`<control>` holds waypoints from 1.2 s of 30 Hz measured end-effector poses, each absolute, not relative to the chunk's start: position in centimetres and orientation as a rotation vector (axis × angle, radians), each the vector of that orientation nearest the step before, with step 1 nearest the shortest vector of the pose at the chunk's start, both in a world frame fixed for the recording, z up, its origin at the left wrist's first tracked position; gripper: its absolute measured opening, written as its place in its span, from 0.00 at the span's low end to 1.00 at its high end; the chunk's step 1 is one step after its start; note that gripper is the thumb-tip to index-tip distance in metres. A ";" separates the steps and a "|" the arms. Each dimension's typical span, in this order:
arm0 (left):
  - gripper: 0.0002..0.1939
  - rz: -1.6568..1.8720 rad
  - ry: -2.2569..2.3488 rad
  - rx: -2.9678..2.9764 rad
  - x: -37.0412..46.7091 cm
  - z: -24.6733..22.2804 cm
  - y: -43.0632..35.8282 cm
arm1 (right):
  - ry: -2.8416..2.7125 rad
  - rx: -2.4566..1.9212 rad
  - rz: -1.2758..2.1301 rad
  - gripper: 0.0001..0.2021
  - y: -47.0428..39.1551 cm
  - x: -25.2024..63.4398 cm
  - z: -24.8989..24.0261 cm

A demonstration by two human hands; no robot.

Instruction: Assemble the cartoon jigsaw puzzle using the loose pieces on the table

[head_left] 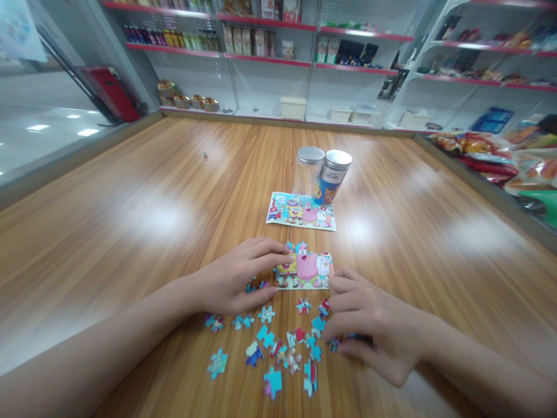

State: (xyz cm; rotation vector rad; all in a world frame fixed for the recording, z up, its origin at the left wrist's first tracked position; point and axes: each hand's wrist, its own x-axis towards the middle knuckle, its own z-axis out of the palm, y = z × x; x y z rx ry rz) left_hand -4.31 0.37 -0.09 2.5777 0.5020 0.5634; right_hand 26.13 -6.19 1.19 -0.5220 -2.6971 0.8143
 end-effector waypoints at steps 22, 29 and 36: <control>0.15 0.549 0.486 2.627 -4.4 -0.1 0.2 | -2.783 -0.486 0.683 0.09 -7.0 25.4 1.5; 0.15 0.584 0.510 2.637 -4.2 0.0 0.2 | -2.804 -0.512 0.697 0.09 -7.0 25.6 1.2; 0.16 0.599 0.510 2.650 -4.2 0.0 0.4 | -2.788 -0.578 0.725 0.06 -7.0 25.6 1.1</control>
